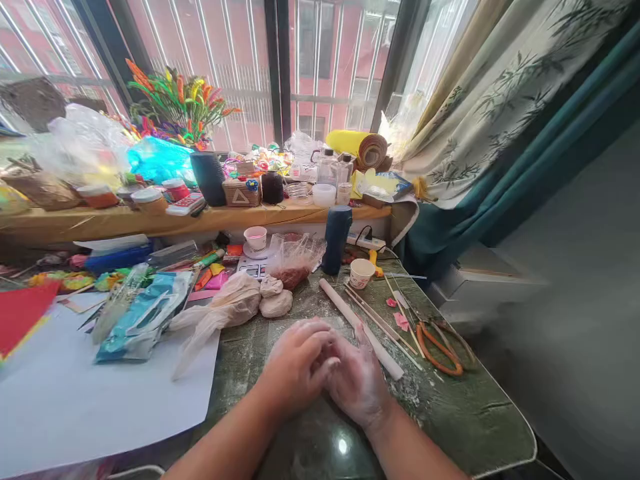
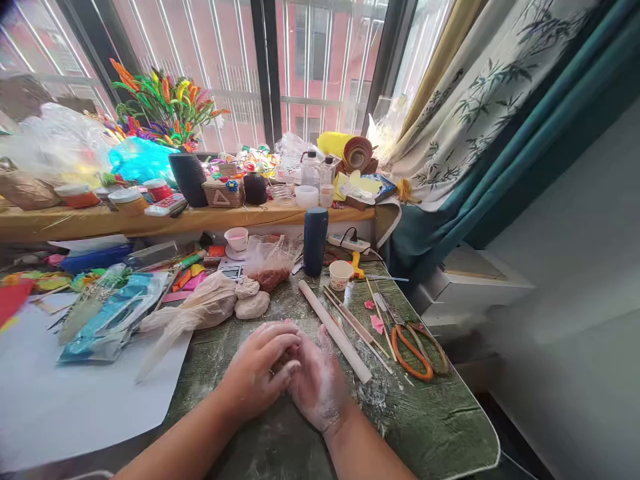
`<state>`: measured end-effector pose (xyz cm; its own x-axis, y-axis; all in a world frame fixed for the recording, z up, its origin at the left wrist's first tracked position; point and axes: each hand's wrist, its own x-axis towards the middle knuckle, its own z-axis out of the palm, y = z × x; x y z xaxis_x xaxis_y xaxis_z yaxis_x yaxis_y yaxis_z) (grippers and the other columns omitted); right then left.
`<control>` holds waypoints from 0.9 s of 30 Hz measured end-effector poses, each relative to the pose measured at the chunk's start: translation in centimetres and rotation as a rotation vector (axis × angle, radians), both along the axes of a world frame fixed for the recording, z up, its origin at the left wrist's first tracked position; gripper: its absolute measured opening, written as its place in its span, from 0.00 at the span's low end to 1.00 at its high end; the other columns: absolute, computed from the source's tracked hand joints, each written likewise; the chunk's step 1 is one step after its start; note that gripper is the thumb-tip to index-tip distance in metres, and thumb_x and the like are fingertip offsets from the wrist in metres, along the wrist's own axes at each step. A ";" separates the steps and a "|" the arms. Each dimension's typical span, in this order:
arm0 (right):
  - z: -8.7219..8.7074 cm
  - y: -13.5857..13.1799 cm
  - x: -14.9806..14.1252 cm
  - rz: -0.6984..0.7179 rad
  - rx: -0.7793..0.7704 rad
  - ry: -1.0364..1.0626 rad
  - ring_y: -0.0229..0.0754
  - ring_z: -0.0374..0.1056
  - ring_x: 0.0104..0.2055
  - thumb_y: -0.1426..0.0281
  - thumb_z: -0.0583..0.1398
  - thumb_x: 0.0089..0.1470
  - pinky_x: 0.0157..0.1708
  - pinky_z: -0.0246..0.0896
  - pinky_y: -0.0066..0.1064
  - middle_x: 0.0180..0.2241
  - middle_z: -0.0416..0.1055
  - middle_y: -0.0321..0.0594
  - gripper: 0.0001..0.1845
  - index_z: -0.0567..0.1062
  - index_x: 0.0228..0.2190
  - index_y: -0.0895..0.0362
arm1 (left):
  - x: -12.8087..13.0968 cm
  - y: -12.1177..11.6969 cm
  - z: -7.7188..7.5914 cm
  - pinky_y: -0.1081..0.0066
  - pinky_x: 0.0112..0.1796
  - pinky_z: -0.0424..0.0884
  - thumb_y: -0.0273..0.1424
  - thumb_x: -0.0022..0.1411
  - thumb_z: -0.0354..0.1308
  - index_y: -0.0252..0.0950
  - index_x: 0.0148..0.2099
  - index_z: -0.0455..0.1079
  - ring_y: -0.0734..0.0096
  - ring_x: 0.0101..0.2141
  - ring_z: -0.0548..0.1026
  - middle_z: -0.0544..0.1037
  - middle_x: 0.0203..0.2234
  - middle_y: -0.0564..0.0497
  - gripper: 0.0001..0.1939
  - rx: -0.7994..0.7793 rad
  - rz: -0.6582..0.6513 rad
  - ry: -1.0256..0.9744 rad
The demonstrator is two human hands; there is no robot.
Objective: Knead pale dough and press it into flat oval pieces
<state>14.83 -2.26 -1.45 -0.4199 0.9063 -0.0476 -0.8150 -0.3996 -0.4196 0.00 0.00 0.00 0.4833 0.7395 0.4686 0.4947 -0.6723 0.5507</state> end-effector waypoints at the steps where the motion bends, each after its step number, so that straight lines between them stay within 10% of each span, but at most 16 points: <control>1: 0.2 -0.2 -0.1 0.028 -0.001 -0.001 0.49 0.70 0.53 0.41 0.52 0.61 0.57 0.58 0.41 0.54 0.75 0.48 0.41 0.70 0.59 0.59 | -0.4 0.3 -0.1 0.63 0.45 0.70 0.30 0.64 0.55 0.38 0.43 0.75 0.61 0.41 0.75 0.80 0.39 0.45 0.08 -0.001 0.011 0.000; 14: -1.2 0.3 -1.1 0.070 -0.115 -0.104 0.52 0.76 0.47 0.46 0.57 0.61 0.56 0.59 0.47 0.46 0.78 0.51 0.31 0.72 0.50 0.59 | -2.5 2.3 -1.5 0.71 0.22 0.61 0.52 0.68 0.46 0.38 0.23 0.63 0.71 0.18 0.63 0.64 0.14 0.55 0.29 -0.461 0.327 -0.548; 17: -0.9 0.5 -0.7 0.048 -0.125 -0.005 0.47 0.75 0.45 0.50 0.55 0.64 0.53 0.63 0.42 0.44 0.79 0.47 0.26 0.74 0.49 0.58 | -2.0 1.9 -1.4 0.62 0.40 0.74 0.49 0.67 0.51 0.38 0.39 0.75 0.59 0.36 0.78 0.81 0.32 0.45 0.21 -0.304 0.109 -0.271; 21: -1.2 1.5 0.2 -0.169 -0.237 0.029 0.45 0.76 0.44 0.56 0.58 0.62 0.47 0.69 0.37 0.38 0.80 0.44 0.17 0.77 0.40 0.57 | -0.9 1.1 -0.8 0.45 0.66 0.51 0.41 0.64 0.61 0.44 0.71 0.55 0.49 0.64 0.65 0.68 0.65 0.43 0.37 -0.190 -0.266 0.081; 27: -1.6 2.0 1.0 -0.317 -0.328 -0.118 0.37 0.64 0.16 0.49 0.60 0.57 0.19 0.60 0.27 0.13 0.66 0.31 0.24 0.72 0.23 0.55 | -1.0 0.7 -1.3 0.50 0.63 0.60 0.35 0.67 0.59 0.44 0.68 0.57 0.53 0.65 0.63 0.69 0.63 0.42 0.30 0.027 -0.226 -0.016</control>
